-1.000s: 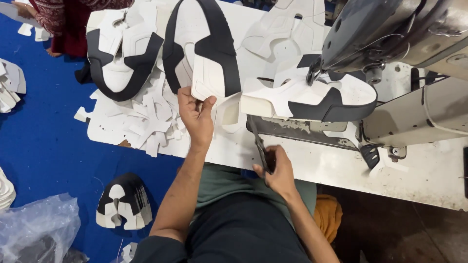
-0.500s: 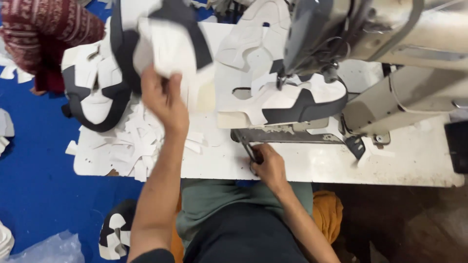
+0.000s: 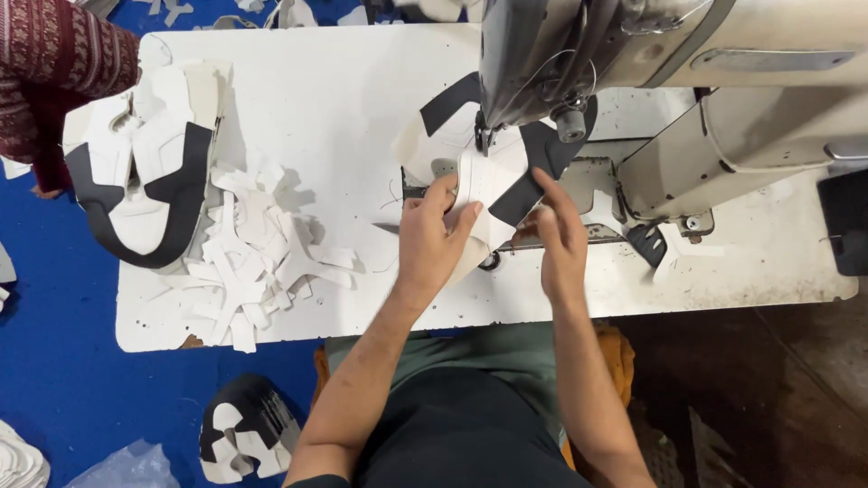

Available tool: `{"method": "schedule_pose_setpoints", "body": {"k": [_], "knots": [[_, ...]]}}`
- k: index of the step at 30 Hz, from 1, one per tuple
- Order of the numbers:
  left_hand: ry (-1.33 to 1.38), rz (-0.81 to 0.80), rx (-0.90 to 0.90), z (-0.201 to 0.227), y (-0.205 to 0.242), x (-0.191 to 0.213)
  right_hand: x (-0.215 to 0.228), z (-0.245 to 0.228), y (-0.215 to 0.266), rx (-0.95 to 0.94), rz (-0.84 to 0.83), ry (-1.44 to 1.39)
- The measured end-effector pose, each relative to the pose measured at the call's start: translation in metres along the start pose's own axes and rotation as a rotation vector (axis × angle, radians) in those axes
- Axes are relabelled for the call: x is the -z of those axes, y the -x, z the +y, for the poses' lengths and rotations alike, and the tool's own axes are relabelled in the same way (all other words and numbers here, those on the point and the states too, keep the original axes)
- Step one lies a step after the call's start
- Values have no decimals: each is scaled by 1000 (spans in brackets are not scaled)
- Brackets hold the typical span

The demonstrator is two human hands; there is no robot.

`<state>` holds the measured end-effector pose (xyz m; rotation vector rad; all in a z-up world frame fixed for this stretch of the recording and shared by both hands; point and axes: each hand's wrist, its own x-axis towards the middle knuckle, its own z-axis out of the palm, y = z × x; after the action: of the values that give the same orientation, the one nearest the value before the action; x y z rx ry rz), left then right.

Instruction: The person sits at a sewing machine and repeatedly sews white and black shoe parts together. They pick up the parts, align them under the needle, sew them, and then cut the thread with scissors before placing the finished piece aside.

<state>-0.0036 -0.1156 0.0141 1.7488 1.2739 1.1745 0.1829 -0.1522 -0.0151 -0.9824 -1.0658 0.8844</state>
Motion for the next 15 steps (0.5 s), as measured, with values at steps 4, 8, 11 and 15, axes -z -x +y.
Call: {"method": "schedule_pose_setpoints", "body": {"k": [4,8,11,15], "knots": [[-188,85,-78,12,0,0,0,10,-16,-80,-29,93],[-256,172,-128,13,4,-6,-6,-7,-15,-73,-8,175],[-251,166,-133,16,2,0,-4,-13,-20,-74,-42,184],[-298,134,-153,21,9,7,2,-13,-22,-134,-94,136]]}}
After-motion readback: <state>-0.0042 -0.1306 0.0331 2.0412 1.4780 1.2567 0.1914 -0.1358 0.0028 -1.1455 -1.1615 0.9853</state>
